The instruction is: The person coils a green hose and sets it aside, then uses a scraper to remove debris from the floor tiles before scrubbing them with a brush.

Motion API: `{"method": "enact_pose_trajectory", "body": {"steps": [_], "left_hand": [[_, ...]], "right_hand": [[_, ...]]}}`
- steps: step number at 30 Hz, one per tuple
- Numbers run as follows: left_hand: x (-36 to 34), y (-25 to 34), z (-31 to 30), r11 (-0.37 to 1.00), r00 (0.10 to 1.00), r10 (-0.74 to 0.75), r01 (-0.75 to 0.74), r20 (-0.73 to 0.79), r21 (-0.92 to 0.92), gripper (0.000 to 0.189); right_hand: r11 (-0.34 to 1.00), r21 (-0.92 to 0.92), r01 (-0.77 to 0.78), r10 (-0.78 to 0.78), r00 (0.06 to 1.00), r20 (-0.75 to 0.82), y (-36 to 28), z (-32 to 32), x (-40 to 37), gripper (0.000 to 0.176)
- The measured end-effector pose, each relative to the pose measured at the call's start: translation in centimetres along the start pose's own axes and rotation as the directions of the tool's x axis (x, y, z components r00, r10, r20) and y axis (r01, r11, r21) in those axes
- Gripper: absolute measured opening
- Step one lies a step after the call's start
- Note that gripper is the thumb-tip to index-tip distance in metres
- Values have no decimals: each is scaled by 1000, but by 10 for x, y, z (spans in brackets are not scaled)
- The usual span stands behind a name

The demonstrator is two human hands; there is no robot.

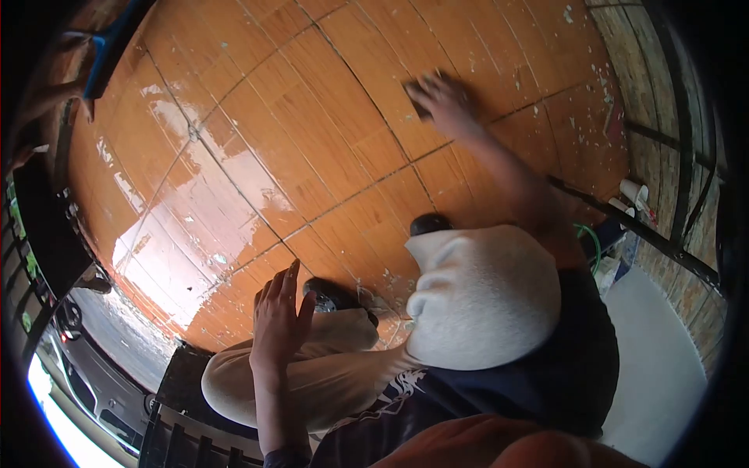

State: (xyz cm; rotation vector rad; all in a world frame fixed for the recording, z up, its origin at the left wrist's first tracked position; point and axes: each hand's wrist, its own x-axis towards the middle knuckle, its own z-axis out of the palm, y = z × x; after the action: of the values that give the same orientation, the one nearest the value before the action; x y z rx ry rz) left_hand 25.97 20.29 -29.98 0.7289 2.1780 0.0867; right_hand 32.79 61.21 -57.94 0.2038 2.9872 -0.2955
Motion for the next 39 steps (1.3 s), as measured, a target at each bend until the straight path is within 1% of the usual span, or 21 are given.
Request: {"method": "enact_pose_trajectory", "body": {"steps": [2,4,7,9,11,12,13,14,15,17,19,21,23,25,27,29,31,32,34,36,39], "left_hand": [[1,-1,-3,996,997,42,-47,-71,-76,52],[3,-6,1,995,998,36,-40,-48,-91,53],[-2,-19,11,999,999,-4,5,39,-34,54],[0,-25,15,998,989,-62,60,134,17,54],[6,-24,17,998,994,-64,64,93,6,54],[7,-23,15,999,997,-45,45,59,3,54],[8,-20,11,999,999,-36,37,31,-21,53],[4,-19,9,999,999,-34,35,36,-20,53],[2,-18,7,999,1000,-23,23,3,-30,53],[-4,-15,3,998,999,-13,11,-37,-54,54],[-12,-16,5,994,999,-18,13,-43,-105,55],[-18,-18,13,985,998,-53,49,-18,-168,55],[-21,-23,23,981,995,-97,98,15,-166,54],[-24,-29,34,969,983,-173,181,65,-167,53],[-25,-31,39,958,968,-222,239,114,-161,52],[-24,-29,38,948,951,-261,285,165,-140,51],[-21,-24,37,949,954,-264,283,140,-140,51],[-20,-21,35,948,952,-270,289,141,-135,51],[-22,-16,30,962,981,-193,191,11,-195,52],[-25,-14,25,951,979,-205,196,-13,-237,51],[-33,-20,34,905,964,-263,259,33,-338,51]], "right_hand": [[999,30,16,-17,999,33,-6,8,-24,68],[997,-76,21,-12,993,117,-10,2,-24,70],[1000,-26,-10,10,1000,20,11,-9,36,66],[998,-56,-21,19,999,-40,31,-20,104,64],[973,163,-166,152,984,92,57,-25,179,62],[970,173,-171,153,982,113,48,-37,179,62],[960,204,-193,186,981,54,39,-58,180,51],[948,234,-215,223,975,-11,29,-73,175,42],[945,176,-277,249,954,167,21,-76,160,59],[995,18,-99,100,990,-94,35,-14,108,62],[995,-5,-97,97,995,2,9,-23,39,64],[997,-67,40,-30,989,144,10,-23,7,75],[997,-57,57,-50,991,127,17,-24,15,75],[999,-28,37,-34,992,121,21,-31,47,80],[992,-79,101,-102,995,-8,30,-28,112,72],[998,28,62,-60,996,-65,34,-26,188,62],[987,158,-15,-4,993,116,0,-99,228,46],[986,165,-14,-6,993,116,6,-81,233,46],[982,165,-96,57,972,226,21,-32,245,64],[999,21,-41,38,990,134,-8,-53,176,63],[998,-22,66,-63,993,105,-26,-27,70,64]]}}
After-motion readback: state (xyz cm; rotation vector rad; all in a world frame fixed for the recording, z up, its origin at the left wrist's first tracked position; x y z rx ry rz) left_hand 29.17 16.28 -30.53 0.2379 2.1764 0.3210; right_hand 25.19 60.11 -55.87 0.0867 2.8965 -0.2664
